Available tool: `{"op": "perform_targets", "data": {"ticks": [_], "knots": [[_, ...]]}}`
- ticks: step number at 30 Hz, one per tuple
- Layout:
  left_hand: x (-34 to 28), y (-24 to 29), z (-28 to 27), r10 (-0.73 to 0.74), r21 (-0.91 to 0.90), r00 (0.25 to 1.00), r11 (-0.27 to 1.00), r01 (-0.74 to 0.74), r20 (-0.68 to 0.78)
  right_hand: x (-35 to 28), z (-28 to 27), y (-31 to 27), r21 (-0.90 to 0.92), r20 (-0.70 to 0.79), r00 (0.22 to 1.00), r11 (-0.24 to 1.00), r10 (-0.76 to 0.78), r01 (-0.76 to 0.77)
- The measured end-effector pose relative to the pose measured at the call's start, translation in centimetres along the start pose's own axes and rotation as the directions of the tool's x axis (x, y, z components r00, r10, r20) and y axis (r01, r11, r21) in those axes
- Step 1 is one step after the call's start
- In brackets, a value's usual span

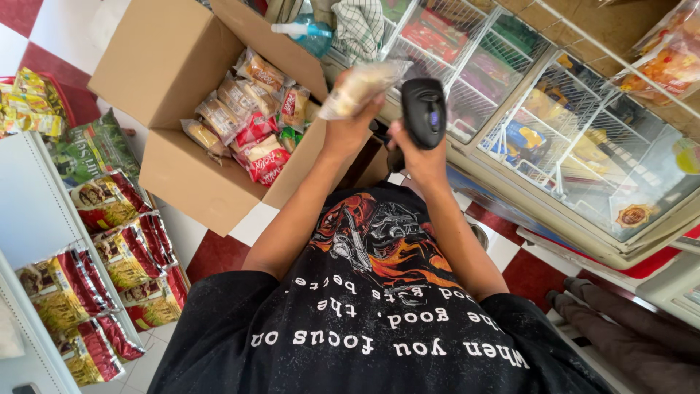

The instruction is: The person scans the barcodes on several packaged bread products using a handheld scanner and then places each item into a cardboard box.

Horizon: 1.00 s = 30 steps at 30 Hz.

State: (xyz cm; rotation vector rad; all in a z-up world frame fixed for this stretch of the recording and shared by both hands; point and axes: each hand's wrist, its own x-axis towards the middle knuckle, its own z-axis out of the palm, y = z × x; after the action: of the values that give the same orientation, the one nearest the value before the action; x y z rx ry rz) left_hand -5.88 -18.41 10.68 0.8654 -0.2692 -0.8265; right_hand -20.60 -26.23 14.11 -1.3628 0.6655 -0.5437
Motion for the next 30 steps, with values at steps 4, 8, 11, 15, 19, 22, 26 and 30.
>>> {"op": "perform_targets", "data": {"ticks": [4,8,11,15,19,22,26,30], "knots": [[-0.5,5.2,3.0,0.525,0.76,0.798,0.376,-0.53,0.296,2.0,-0.1,-0.4,0.271,-0.13,0.987,0.954,-0.097,0.129],[1.3,7.2,5.5,0.646,0.847,0.68,0.095,-0.523,0.347,3.1,-0.2,-1.0,0.606,-0.213,0.97,0.763,-0.116,0.224],[2.1,7.4,6.6,0.626,0.835,0.644,-0.022,-0.549,0.44,4.7,0.1,-1.1,0.363,-0.338,0.924,0.881,-0.178,0.303],[3.3,9.5,7.4,0.547,0.728,0.592,-0.047,-0.684,0.592,7.0,-1.5,-3.2,0.464,-0.386,0.911,0.824,-0.143,0.326],[5.1,13.7,8.3,0.39,0.578,0.501,-0.105,-0.81,0.773,8.8,-5.2,-6.7,0.448,-0.316,0.906,0.797,-0.282,0.404],[7.1,16.5,10.5,0.354,0.437,0.376,-0.109,-0.893,0.856,10.0,-7.5,-10.4,0.437,-0.259,0.891,0.778,-0.372,0.451],[9.3,18.9,14.7,0.403,0.301,0.225,-0.136,-0.944,0.887,11.4,-8.7,-16.2,0.329,-0.235,0.816,0.746,-0.529,0.579],[11.5,20.6,19.8,0.483,0.217,0.075,-0.246,-0.945,0.872,12.6,-10.4,-22.0,0.096,-0.241,0.693,0.694,-0.68,0.714]]}}
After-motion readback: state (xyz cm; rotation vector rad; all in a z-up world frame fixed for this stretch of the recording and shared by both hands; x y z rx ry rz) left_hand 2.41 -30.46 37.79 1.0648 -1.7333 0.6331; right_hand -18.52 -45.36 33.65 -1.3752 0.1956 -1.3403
